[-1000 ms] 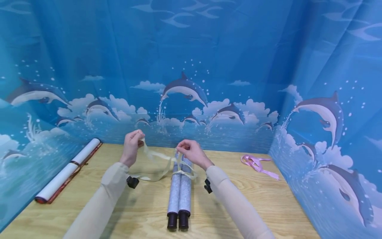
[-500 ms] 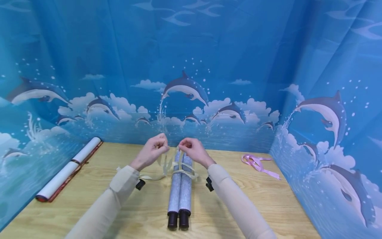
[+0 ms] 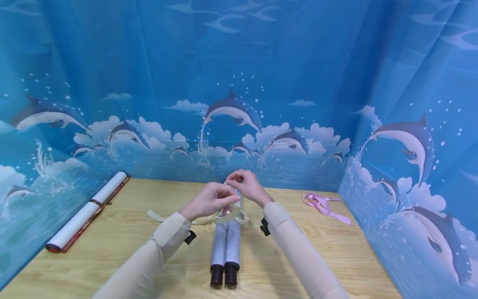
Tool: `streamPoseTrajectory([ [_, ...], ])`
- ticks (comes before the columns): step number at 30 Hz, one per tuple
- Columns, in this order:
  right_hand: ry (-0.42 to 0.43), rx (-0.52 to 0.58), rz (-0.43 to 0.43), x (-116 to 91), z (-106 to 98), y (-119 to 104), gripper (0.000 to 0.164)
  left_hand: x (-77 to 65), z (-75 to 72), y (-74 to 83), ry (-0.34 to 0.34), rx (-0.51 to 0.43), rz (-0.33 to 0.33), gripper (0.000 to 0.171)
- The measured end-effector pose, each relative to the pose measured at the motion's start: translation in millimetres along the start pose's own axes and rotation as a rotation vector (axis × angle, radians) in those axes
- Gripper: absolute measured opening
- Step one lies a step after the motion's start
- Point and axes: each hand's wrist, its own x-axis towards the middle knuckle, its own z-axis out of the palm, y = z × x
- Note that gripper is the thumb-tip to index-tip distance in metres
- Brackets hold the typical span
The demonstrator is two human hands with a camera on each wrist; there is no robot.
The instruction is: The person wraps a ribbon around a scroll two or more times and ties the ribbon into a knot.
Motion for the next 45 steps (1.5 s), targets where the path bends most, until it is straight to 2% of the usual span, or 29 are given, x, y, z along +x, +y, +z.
streamPoseTrajectory([
  [3, -0.02, 0.001, 0.001, -6, -4, -17, 0.017, 1.2, 13.7, -2.0, -0.061, -0.048, -0.062, 0.021],
  [6, -0.038, -0.006, 0.002, -5, -4, -19, 0.019, 2.1, 26.8, -2.4, -0.118, -0.084, -0.092, 0.02],
  [10, -0.046, -0.028, -0.016, 4, -2, 4, 0.019, 1.0, 33.7, -4.7, -0.232, -0.062, -0.1, 0.027],
  [13, -0.05, -0.039, -0.025, 3, -3, 7, 0.019, -1.9, 29.6, -9.7, -0.262, -0.052, -0.115, 0.032],
  [18, -0.052, -0.036, -0.019, 1, -5, 7, 0.017, -5.8, 12.9, -17.7, -0.139, -0.023, -0.131, 0.028],
  [23, -0.06, -0.039, -0.002, 1, -5, 7, 0.014, -10.0, -0.5, -27.2, -0.076, -0.004, -0.13, 0.029],
  [25, -0.065, -0.035, -0.002, 1, -4, 6, 0.014, -12.1, -2.9, -31.6, -0.037, 0.025, -0.157, 0.029],
  [28, -0.071, -0.019, 0.003, 0, -3, 6, 0.014, -14.4, -4.2, -38.0, 0.087, 0.081, -0.214, 0.027],
  [31, -0.066, -0.006, 0.016, -1, -1, 5, 0.014, -15.0, -3.0, -43.3, 0.262, 0.149, -0.265, 0.022],
  [34, -0.071, -0.007, 0.022, -2, 2, 5, 0.015, -14.1, 0.0, -47.6, 0.376, 0.203, -0.278, 0.018],
  [36, -0.075, -0.021, 0.017, -3, 3, 4, 0.015, -13.3, 1.9, -49.7, 0.394, 0.232, -0.28, 0.022],
  [39, -0.077, -0.039, 0.004, -3, 6, 3, 0.015, -10.4, 3.6, -52.0, 0.384, 0.266, -0.272, 0.027],
  [45, -0.058, 0.006, 0.029, -5, 11, 0, 0.015, -5.1, 1.8, -54.6, 0.434, 0.265, -0.261, 0.019],
])
